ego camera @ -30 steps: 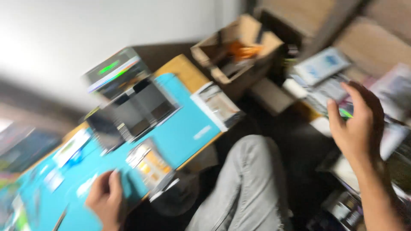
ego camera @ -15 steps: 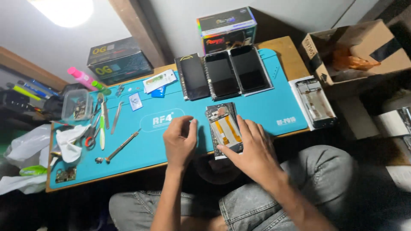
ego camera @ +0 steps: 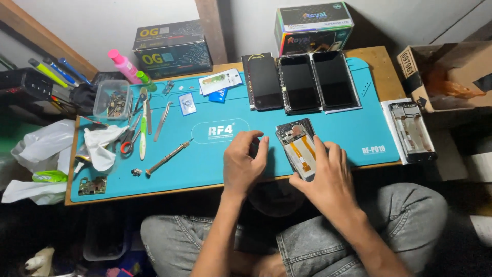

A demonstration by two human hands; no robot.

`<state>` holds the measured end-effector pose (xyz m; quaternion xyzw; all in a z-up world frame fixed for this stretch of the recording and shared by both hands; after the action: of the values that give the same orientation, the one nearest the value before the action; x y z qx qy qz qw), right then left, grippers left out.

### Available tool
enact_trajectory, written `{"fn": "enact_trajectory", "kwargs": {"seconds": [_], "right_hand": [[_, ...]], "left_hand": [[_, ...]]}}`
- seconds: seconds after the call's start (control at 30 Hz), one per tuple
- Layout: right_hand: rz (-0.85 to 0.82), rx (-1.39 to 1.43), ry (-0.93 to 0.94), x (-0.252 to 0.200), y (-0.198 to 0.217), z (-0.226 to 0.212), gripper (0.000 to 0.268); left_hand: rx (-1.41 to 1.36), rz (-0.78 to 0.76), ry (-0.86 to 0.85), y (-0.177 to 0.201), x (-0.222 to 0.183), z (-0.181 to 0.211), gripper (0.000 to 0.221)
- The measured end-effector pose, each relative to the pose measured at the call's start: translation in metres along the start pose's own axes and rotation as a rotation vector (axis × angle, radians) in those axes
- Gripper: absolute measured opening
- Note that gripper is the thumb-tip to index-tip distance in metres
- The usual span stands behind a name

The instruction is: Disassembling and reassembling a mobile phone to inspect or replace internal components such as the battery and screen.

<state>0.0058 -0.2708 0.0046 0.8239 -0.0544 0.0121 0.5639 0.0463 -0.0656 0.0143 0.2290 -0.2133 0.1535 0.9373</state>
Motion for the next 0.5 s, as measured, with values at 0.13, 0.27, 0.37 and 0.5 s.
{"fn": "enact_trajectory", "kwargs": {"seconds": [0.13, 0.27, 0.37, 0.5], "right_hand": [[0.041, 0.103, -0.006, -0.003, 0.007, -0.003, 0.094], [-0.036, 0.339, -0.164, -0.004, 0.015, -0.001, 0.090], [0.000, 0.367, -0.059, -0.015, 0.024, -0.014, 0.088], [0.037, 0.383, 0.119, -0.025, 0.038, -0.037, 0.097]], "left_hand": [[0.013, -0.011, 0.021, -0.003, -0.007, 0.002, 0.013], [-0.137, -0.093, 0.419, -0.003, -0.016, 0.026, 0.038], [-0.415, -0.173, 0.743, -0.012, -0.032, 0.026, 0.051], [-0.774, -0.177, 0.804, -0.011, -0.044, 0.020, 0.035]]}}
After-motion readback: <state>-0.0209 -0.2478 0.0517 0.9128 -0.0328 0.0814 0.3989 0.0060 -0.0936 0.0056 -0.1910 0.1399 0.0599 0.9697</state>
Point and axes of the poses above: each hand's wrist, its own x-axis towards the middle knuckle, its own y-axis out of the back of the hand, z = x × y, the point moved 4 cm from there along x, towards the middle knuckle, and after that the axes turned 3 degrees about z, right-handed, at the moved point
